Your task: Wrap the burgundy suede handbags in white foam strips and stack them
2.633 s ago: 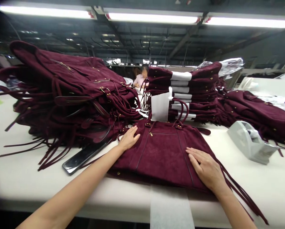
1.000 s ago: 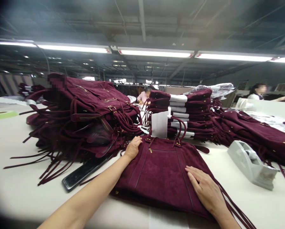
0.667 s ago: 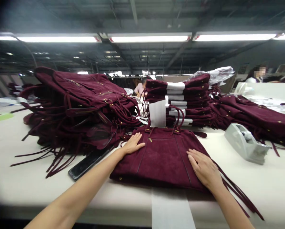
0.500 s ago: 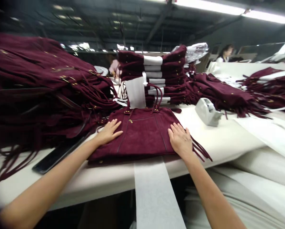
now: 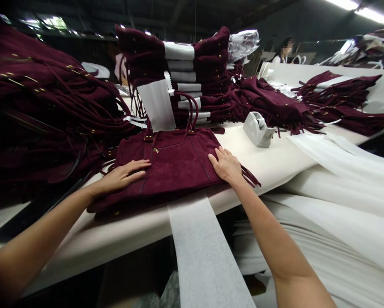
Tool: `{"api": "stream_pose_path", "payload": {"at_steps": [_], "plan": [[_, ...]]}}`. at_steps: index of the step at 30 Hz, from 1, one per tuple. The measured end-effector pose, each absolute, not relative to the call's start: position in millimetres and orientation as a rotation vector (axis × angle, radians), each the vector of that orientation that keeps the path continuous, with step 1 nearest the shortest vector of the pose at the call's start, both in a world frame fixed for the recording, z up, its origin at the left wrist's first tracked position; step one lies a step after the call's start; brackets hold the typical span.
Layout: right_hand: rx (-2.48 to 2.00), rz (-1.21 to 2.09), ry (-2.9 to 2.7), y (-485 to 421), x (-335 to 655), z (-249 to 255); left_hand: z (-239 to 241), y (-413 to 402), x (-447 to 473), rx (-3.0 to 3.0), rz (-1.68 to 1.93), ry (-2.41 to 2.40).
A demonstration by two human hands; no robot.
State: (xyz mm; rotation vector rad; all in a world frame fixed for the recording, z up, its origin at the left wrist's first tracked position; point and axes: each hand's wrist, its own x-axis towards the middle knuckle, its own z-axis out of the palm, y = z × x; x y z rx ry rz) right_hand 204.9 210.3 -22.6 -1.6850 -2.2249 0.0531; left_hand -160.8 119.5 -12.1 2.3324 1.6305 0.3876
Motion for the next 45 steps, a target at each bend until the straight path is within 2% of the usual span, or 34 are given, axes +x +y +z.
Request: {"api": "stream_pose_path", "payload": {"at_steps": [7, 14, 23, 30, 34, 45], "plan": [[-1.660, -0.020, -2.154, 205.9, 203.0, -24.8, -4.0, 82.5, -129.3, 2.414, 0.129, 1.545], [-1.521, -0.229, -1.983, 190.2, 208.4, -38.5, -6.6, 78.3, -127.5, 2.453, 0.105, 1.546], [-1.551, 0.006, -2.362, 204.1, 226.1, -28.2, 7.2, 88.2, -125.6, 2.281, 0.036, 1.457], [-1.512, -0.179, -2.218, 189.7, 219.4, -28.9, -4.6, 97.1, -110.3, 2.338, 0.162, 1.436], [-1.422, -0.174, -2.093, 176.8, 222.2, -33.3, -8.3, 92.0, -103.5, 2.422, 0.181, 1.385], [-1.339, -0.205, -2.229, 160.0, 247.5, -51.2, -8.0, 90.5, -104.3, 2.404, 0.217, 1.282]]}}
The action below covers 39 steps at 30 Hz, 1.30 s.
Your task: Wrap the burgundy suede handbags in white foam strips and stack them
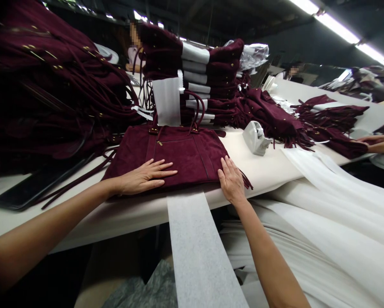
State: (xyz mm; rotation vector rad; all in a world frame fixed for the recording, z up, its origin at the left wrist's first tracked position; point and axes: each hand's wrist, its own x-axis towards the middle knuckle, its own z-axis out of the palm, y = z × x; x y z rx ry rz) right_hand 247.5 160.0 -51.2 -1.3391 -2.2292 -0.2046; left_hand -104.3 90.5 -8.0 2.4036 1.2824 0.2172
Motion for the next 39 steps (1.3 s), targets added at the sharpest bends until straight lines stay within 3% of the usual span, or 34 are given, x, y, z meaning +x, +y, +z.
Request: {"api": "stream_pose_path", "payload": {"at_steps": [10, 21, 24, 31, 35, 39], "plan": [[-1.127, -0.310, -2.094, 104.4, 257.6, -47.1, -6.8, 85.5, -104.4, 2.342, 0.323, 1.277], [-0.667, -0.324, -2.510, 39.9, 250.4, -62.5, -1.4, 83.1, -106.1, 2.350, 0.310, 1.240], [-0.604, -0.142, -2.443, 49.1, 237.9, -40.3, 1.3, 81.0, -105.7, 2.344, 0.323, 1.235], [-0.970, 0.328, -2.225, 140.7, 184.2, 25.6, 1.5, 80.6, -103.4, 2.370, 0.250, 1.253], [-1.247, 0.946, -2.289, 199.0, 143.9, 16.1, 1.4, 80.3, -101.9, 2.370, 0.274, 1.276], [-1.413, 0.917, -2.375, 220.9, 124.5, -5.4, 1.6, 78.3, -101.0, 2.348, 0.374, 1.279]]}}
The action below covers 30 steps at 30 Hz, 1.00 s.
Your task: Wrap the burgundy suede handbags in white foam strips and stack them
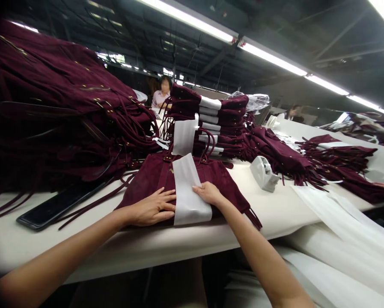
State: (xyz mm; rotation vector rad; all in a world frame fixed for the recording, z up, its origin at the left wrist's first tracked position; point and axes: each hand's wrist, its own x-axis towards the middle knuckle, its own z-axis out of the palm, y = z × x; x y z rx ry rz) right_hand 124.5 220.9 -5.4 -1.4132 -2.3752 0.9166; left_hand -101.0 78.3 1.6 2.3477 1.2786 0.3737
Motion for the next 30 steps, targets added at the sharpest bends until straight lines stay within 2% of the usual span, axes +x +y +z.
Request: {"api": "stream_pose_path", "payload": {"at_steps": [5, 9, 13, 16, 22, 27, 30], "plan": [[-1.425, 0.757, -2.354, 217.3, 120.3, -11.6, -0.8, 79.3, -101.7, 2.282, 0.576, 1.274], [-1.540, 0.427, -2.353, 216.0, 115.5, -12.0, 9.0, 85.7, -102.8, 2.117, 0.755, 1.541], [-1.698, 0.239, -2.335, 217.2, 107.9, -10.9, 36.6, 104.3, -97.9, 2.245, 0.367, 1.769], [-1.759, 0.199, -2.355, 217.6, 102.8, -8.3, 50.1, 131.9, -83.5, 2.342, 0.202, 1.778], [-1.765, 0.185, -2.422, 222.8, 96.7, -8.4, 17.3, 172.3, -54.0, 2.502, 0.516, 1.617], [-1.715, 0.249, -2.394, 238.6, 92.9, -13.4, -17.2, 160.1, -56.6, 2.408, 0.706, 1.416], [-1.700, 0.350, -2.291, 251.0, 91.9, -18.5, -15.4, 155.7, -59.7, 2.243, 0.795, 1.536]]}}
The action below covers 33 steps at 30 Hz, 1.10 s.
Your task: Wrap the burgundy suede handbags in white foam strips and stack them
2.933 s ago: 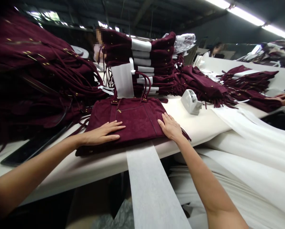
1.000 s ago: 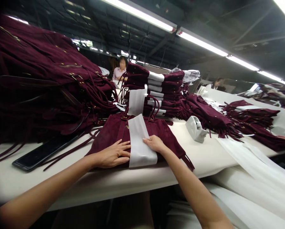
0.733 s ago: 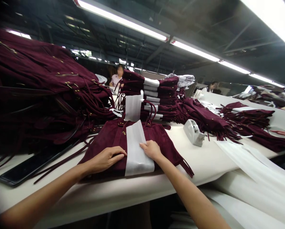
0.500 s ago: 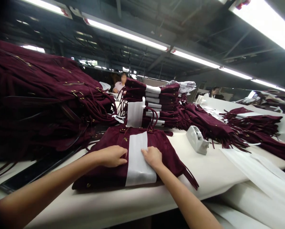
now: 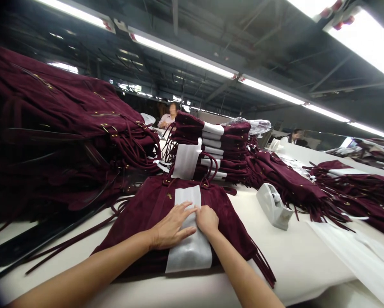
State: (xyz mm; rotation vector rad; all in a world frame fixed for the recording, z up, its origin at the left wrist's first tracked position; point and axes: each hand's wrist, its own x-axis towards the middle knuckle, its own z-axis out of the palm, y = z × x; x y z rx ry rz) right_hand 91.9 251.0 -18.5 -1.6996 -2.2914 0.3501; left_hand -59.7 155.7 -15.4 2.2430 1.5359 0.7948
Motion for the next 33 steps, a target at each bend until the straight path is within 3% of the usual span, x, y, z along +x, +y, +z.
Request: {"api": "stream_pose_path", "payload": {"at_steps": [6, 13, 18, 24, 33], "plan": [[-1.638, 0.562, -2.028, 265.1, 95.9, -33.6, -3.4, 168.2, -69.5, 1.555, 0.908, 2.142], [-1.559, 0.677, -1.878, 256.9, 87.4, -35.5, -22.4, 181.6, -64.9, 1.391, 1.081, 1.585], [-1.615, 0.645, -1.995, 249.2, 68.8, -28.4, -26.3, 186.6, -68.8, 1.285, 1.192, 1.690], [-1.691, 0.170, -2.291, 236.8, 58.2, -17.1, -22.5, 186.4, -75.7, 1.245, 1.141, 1.916], [-1.025, -0.326, -2.179, 303.5, 42.4, 43.6, -14.9, 179.8, -76.0, 1.484, 0.867, 1.985]]}}
